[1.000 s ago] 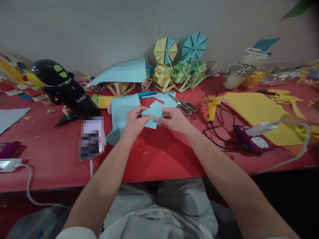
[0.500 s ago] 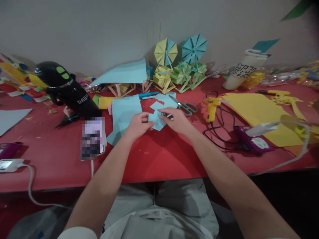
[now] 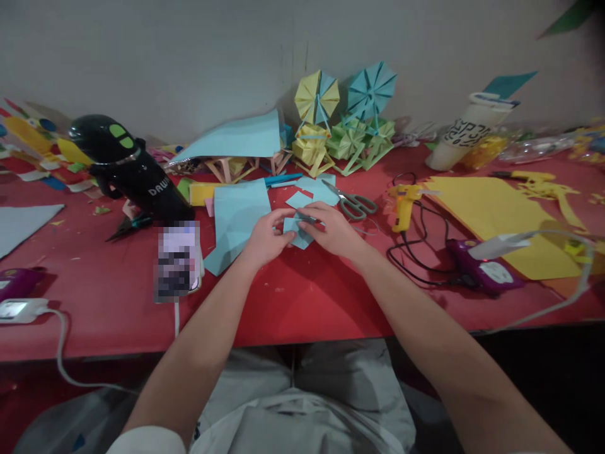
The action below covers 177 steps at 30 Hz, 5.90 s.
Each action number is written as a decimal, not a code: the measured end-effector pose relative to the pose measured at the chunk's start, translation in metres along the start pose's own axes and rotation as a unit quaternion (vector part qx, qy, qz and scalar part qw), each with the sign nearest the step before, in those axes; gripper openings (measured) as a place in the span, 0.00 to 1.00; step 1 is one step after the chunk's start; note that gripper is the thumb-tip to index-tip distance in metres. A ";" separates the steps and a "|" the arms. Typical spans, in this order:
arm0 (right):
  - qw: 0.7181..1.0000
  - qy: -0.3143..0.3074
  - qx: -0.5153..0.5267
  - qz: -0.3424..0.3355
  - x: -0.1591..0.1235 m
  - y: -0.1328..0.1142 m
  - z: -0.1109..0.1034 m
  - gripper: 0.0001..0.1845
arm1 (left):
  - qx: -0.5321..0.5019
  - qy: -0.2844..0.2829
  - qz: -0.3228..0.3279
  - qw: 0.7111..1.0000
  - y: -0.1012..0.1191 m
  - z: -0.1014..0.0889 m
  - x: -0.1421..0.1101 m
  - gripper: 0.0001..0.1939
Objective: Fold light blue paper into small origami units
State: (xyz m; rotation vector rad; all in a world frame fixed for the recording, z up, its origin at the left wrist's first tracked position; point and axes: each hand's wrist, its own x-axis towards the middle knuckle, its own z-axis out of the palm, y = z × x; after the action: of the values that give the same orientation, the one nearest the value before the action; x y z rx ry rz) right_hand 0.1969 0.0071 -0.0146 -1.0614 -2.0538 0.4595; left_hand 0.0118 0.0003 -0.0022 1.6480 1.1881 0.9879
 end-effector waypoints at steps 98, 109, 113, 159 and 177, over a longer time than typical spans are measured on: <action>0.974 0.059 0.184 0.117 0.002 -0.017 -0.011 0.14 | -0.151 -0.016 -0.097 0.984 0.010 -0.004 -0.005 0.15; 0.989 0.040 0.136 0.028 0.000 -0.020 -0.011 0.11 | -0.222 0.010 -0.181 0.958 0.017 -0.004 -0.003 0.09; 0.990 0.036 0.134 0.002 -0.001 -0.021 -0.013 0.10 | -0.246 0.009 -0.184 0.952 0.016 -0.004 -0.002 0.09; 0.990 -0.001 0.126 0.057 -0.001 -0.009 -0.010 0.09 | -0.013 -0.007 0.007 1.000 0.008 -0.007 0.001 0.07; 0.994 -0.029 0.108 -0.015 0.003 -0.009 -0.009 0.08 | 0.114 0.032 0.061 0.991 0.011 -0.004 -0.001 0.06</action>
State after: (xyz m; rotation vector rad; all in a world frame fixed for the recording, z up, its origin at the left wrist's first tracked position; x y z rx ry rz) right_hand 0.1975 0.0036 -0.0021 -0.8967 -2.0136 0.6879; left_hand 0.0106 -0.0022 0.0094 1.8991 1.2945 1.0164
